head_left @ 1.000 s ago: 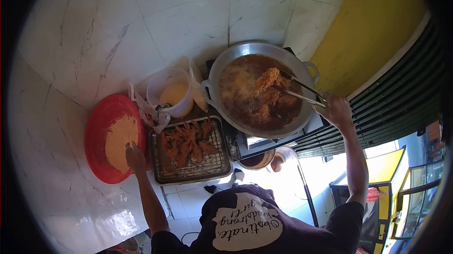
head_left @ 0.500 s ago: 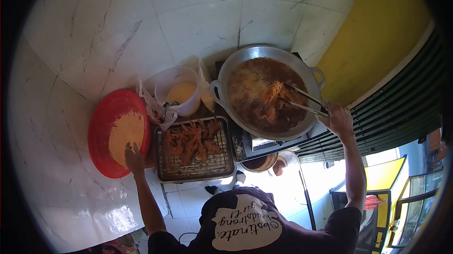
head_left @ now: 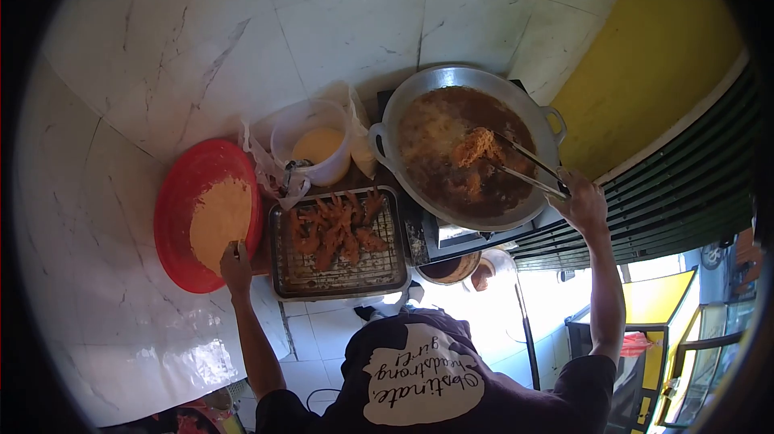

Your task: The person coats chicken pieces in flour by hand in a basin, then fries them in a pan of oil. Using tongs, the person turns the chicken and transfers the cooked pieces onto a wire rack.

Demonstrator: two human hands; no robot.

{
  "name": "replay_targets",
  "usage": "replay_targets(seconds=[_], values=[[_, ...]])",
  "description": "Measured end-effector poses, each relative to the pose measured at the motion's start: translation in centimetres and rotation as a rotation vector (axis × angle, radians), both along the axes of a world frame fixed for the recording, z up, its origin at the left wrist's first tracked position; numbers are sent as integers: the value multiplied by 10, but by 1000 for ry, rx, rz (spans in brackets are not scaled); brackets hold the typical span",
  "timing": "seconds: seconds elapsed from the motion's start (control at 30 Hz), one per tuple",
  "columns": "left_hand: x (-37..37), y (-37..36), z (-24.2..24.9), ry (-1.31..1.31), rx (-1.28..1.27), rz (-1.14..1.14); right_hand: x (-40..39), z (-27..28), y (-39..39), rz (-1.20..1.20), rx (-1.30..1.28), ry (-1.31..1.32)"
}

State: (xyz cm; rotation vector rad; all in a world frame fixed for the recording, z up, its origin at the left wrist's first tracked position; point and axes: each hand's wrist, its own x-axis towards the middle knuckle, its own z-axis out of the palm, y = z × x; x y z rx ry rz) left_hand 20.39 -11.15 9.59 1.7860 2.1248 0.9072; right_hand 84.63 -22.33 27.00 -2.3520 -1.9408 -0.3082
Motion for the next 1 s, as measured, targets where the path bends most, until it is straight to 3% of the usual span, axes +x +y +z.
replay_targets(seconds=[0.13, 0.27, 0.33, 0.53, 0.73, 0.93, 1.0], values=[[12, 1, 2, -64, 78, -70, -4, -4, 0, 63, 25, -82], [18, 8, -2, -37, 99, -119, -15, -4, 0, 58, 36, 42], [19, 10, -3, 6, 106, -125, -23, 0, -2, 63, 28, -85], [33, 32, 2, 53, 134, -229, -32, -4, -4, 48, 96, 134], [32, 53, -2, 27, 119, -252, -49, -1, -2, -9, 55, 26], [24, 57, 7, -333, -10, -240, -116, 30, 6, 47, 101, 68], [13, 63, -5, -347, 66, -311, -151, 41, 11, 243, 112, -9]])
